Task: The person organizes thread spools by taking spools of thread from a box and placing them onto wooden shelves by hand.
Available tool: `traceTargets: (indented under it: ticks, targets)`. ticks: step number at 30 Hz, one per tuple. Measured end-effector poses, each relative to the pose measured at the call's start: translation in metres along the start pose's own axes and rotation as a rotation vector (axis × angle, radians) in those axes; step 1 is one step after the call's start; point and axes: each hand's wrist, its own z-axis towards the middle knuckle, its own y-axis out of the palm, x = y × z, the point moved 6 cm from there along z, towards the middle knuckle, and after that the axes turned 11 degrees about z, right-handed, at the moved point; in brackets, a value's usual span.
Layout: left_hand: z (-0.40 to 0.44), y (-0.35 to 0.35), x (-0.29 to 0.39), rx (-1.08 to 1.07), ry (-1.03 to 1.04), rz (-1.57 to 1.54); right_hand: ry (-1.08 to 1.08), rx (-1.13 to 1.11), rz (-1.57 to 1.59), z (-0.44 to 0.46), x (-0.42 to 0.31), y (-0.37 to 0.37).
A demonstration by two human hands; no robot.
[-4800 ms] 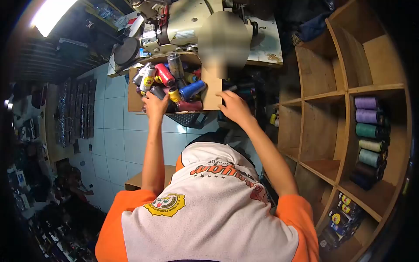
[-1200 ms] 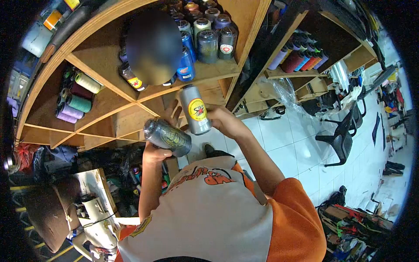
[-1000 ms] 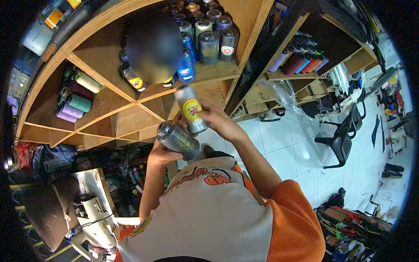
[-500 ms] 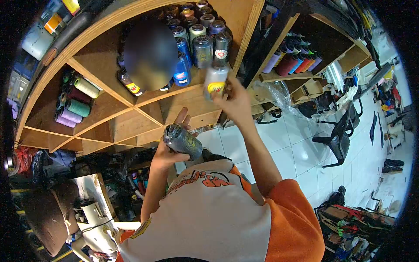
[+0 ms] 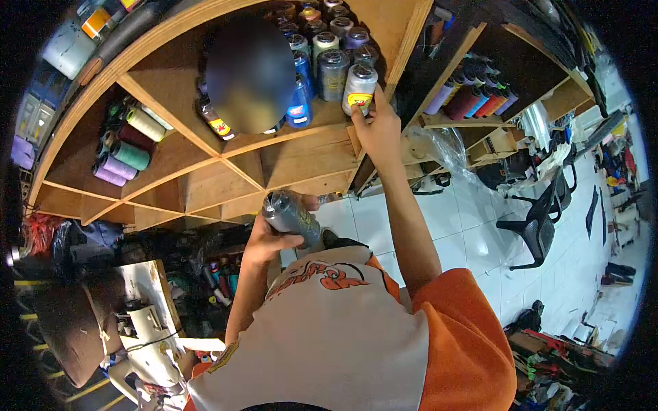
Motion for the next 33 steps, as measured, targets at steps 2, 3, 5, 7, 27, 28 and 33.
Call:
traceTargets:
  ticks: [2,3,5,7,27,28,33]
  targets:
    - [0.001,-0.002,0.005,0.039,0.001,0.085,-0.019,0.022,0.041,-0.002,0.002,0.000]
    - [0.001,-0.004,0.009,0.059,0.002,0.128,-0.030,0.033,0.063,-0.002,0.001,0.002]
    - [-0.001,-0.012,0.019,0.148,-0.038,0.212,-0.031,0.115,0.059,-0.007,-0.002,-0.001]
    - [-0.004,-0.022,0.026,0.267,-0.072,0.261,-0.061,0.212,-0.084,-0.017,-0.014,-0.009]
    - [-0.017,-0.030,0.017,0.568,-0.037,0.965,0.294,-0.797,0.392,-0.107,-0.076,0.086]
    - [-0.018,-0.030,0.019,0.573,-0.031,1.014,0.288,-0.814,0.384,-0.108,-0.071,0.091]
    - [-0.033,-0.043,0.016,0.473,-0.003,0.814,0.389,-0.997,0.716,-0.102,-0.083,0.091]
